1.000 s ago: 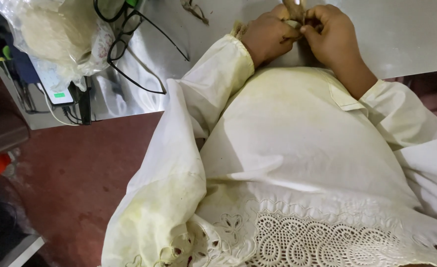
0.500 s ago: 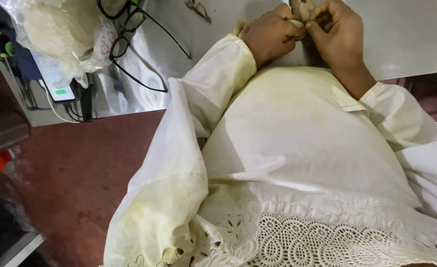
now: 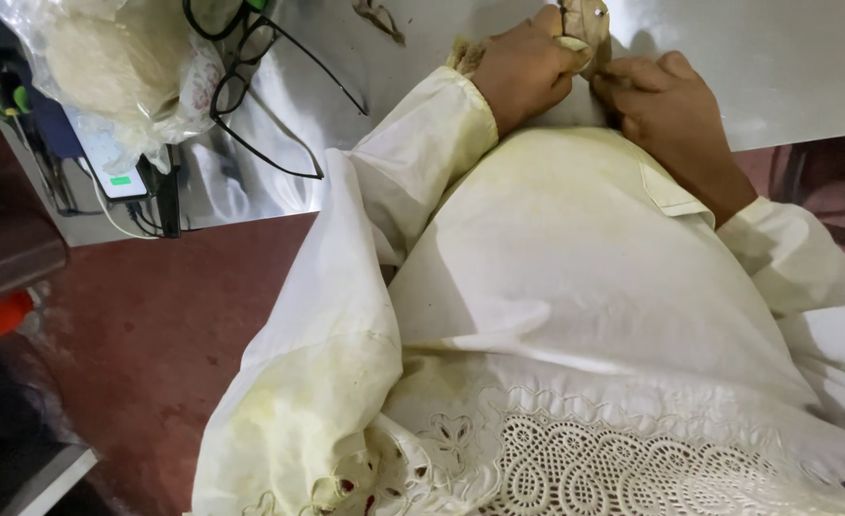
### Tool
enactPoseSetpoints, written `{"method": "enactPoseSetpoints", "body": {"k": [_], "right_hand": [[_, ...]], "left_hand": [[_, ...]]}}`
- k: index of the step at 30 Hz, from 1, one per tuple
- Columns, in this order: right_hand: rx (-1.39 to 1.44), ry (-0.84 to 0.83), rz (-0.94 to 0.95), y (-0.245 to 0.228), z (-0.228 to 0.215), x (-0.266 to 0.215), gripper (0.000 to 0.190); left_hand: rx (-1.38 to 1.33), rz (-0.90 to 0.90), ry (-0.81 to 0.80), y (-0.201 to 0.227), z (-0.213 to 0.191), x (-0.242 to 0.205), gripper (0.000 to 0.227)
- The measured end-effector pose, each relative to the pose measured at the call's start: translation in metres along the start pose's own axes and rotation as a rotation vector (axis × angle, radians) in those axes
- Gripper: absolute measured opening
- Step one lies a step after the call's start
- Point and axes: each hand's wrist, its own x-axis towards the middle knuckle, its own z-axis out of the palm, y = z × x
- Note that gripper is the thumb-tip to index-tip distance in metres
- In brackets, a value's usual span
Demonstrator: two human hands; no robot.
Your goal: The person trims dried leaves using a small blade and places the pieces into a small white wrapper, folding the material by hand to secure the contents.
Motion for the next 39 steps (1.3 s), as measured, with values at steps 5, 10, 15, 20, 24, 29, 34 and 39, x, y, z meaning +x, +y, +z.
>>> {"method": "enactPoseSetpoints", "body": {"k": [5,10,15,20,24,29,34,39], "right_hand": [[-0.122,-0.151,0.035,0.016,0.028,-0.021,0.052],[-0.253,-0.231,0.025,0.012,0.021,-0.014,0.046],[-0.183,-0.222,0.053,0.006,0.013,-0.010,0.048],[-0.130,-0.316,0.118,0.004,0.012,-0.010,0.043],[-0.090,-0.365,0.187,-0.002,0.005,-0.010,0.052],[-0.124,-0.372,0.182,0.002,0.012,-0.011,0.033],[0.038,-0.361,0.237,-0.007,-0.010,0.002,0.049],[0.023,-0.370,0.262,-0.012,-0.018,0.008,0.062]], "left_hand": [[-0.188,-0.208,-0.182,0.007,-0.017,0.020,0.022],[0.010,-0.187,-0.008,-0.009,0.014,0.036,0.037],[-0.215,-0.304,-0.222,0.008,-0.027,0.029,0.021],[-0.036,0.038,-0.093,0.014,0.000,0.035,0.019],[-0.241,-0.197,-0.180,0.010,-0.005,0.050,0.041],[-0.416,-0.409,-0.250,0.029,-0.015,0.038,0.037],[-0.597,-0.396,-0.145,0.033,-0.054,0.031,0.027],[-0.471,-0.386,-0.264,0.029,-0.019,0.032,0.042]]}}
